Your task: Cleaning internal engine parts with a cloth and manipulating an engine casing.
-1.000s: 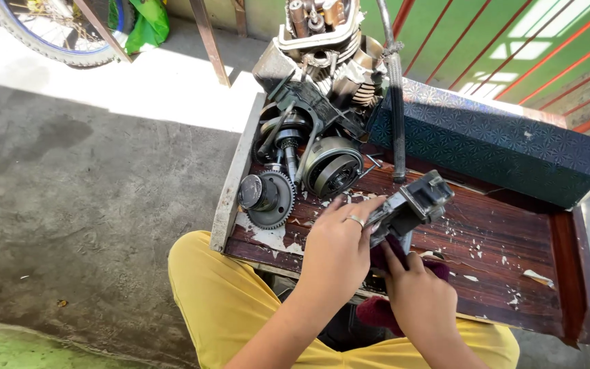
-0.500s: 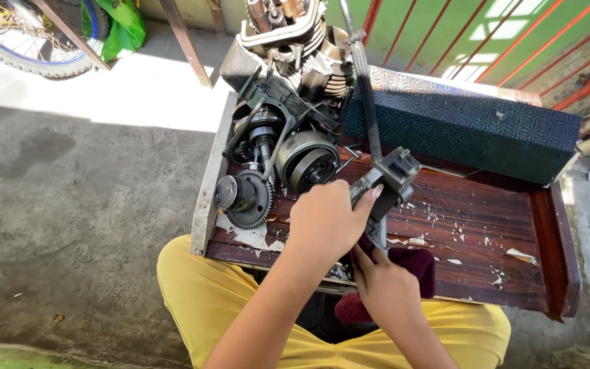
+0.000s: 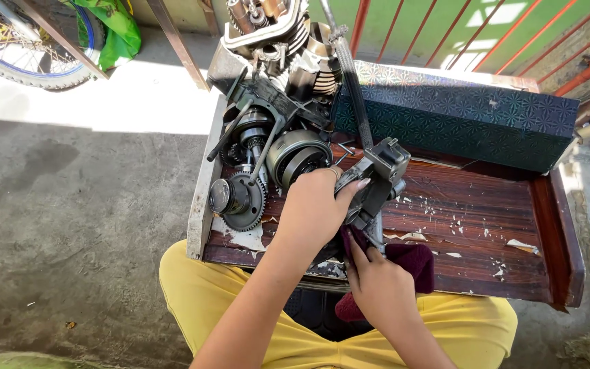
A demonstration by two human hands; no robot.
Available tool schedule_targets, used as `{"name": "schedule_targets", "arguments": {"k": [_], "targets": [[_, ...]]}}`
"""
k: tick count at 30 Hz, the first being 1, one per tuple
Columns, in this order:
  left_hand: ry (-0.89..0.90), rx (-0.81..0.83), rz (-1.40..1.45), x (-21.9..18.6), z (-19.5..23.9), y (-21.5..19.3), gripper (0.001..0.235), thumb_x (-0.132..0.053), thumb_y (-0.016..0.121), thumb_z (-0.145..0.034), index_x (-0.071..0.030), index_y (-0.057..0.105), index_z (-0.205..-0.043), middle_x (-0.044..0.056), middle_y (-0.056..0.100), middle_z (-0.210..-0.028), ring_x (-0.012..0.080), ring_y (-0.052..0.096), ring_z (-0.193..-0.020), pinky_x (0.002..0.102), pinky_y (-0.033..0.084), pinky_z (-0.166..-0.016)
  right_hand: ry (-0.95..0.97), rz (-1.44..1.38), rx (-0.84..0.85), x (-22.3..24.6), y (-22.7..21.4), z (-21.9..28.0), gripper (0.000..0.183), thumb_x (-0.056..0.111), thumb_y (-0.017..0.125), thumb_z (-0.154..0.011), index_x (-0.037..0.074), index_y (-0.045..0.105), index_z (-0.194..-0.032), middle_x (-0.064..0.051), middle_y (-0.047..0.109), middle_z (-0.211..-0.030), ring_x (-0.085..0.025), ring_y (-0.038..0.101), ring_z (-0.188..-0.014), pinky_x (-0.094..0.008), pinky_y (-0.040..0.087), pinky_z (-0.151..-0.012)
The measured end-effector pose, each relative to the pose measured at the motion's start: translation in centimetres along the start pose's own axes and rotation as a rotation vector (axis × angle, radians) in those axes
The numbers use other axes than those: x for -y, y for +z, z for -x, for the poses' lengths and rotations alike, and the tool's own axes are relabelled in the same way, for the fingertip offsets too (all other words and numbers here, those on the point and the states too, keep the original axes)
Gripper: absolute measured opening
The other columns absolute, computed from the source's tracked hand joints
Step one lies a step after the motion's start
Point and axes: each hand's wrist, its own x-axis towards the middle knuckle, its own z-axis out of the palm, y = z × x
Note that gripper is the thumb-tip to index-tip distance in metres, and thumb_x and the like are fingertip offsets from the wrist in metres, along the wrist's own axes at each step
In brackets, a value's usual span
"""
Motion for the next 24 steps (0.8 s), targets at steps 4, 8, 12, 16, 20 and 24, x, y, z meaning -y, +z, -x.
{"name": "schedule_targets", "arguments": {"k": [4,8,12,16,20,24], "targets": [[-0.103,0.066,0.078,-0.5,2.3,-1.2,0.035,-0.036,0.065,-0.094,-0.004,0.07,-0.106,0.017,0.076,-0.08,0.0351,0.071,-0.063,0.041,0.055,-0.062,-0.063,0.081,0.048,-0.5,-0.5,0.3,0.061,0.034,0.062,-0.089,0.022,0.052,-0.149,-0.006,0.071,-0.087,-0.022,0.067,-0.042,-0.031,0.049,-0.034],[-0.058,0.005,0.086,0.5,4.0,-2.2,0.034,-0.034,0.065,-0.093,-0.005,0.072,-0.11,0.017,0.078,-0.083,0.0374,0.071,-0.063,0.043,0.054,-0.06,0.276,-0.316,0.519,-1.7,-6.1,-2.0,0.045,0.041,0.05,-0.097,0.031,0.06,-0.139,-0.001,0.08,-0.107,-0.028,0.078,-0.081,-0.04,0.061,-0.077],[-0.014,-0.058,0.065,1.4,4.9,-1.6,0.039,-0.033,0.065,-0.094,0.0,0.07,-0.113,0.02,0.076,-0.084,0.0401,0.071,-0.066,0.043,0.054,-0.059,0.179,-0.205,0.21,-1.4,-3.1,-0.9,0.041,0.037,0.052,-0.094,0.028,0.065,-0.132,0.003,0.074,-0.114,-0.036,0.071,-0.089,-0.044,0.058,-0.072],[0.032,-0.086,0.107,0.5,4.3,-1.4,0.026,-0.024,0.064,-0.093,-0.002,0.069,-0.105,0.02,0.074,-0.074,0.0424,0.066,-0.059,0.047,0.051,-0.055,0.033,0.199,0.009,0.3,0.8,-0.6,0.062,0.033,0.063,-0.089,0.025,0.055,-0.15,-0.006,0.067,-0.078,-0.022,0.061,-0.04,-0.034,0.044,-0.034],[-0.035,0.04,-0.04,1.5,3.4,0.8,0.043,-0.045,0.051,-0.1,-0.007,0.063,-0.115,0.026,0.07,-0.078,0.0503,0.073,-0.08,0.054,0.062,-0.066,0.22,-0.18,0.469,0.8,-2.9,-1.6,0.06,0.032,0.046,-0.095,0.029,0.045,-0.155,-0.02,0.073,-0.108,-0.048,0.072,-0.093,-0.06,0.058,-0.078],[-0.011,-0.008,-0.02,1.3,3.5,0.5,0.041,-0.042,0.052,-0.101,-0.006,0.064,-0.116,0.024,0.07,-0.078,0.0475,0.074,-0.077,0.049,0.063,-0.061,0.185,-0.518,0.39,-1.0,-2.5,-1.7,0.055,0.016,0.043,-0.099,0.011,0.051,-0.153,-0.019,0.071,-0.063,-0.027,0.062,-0.047,-0.032,0.043,-0.044]]}}
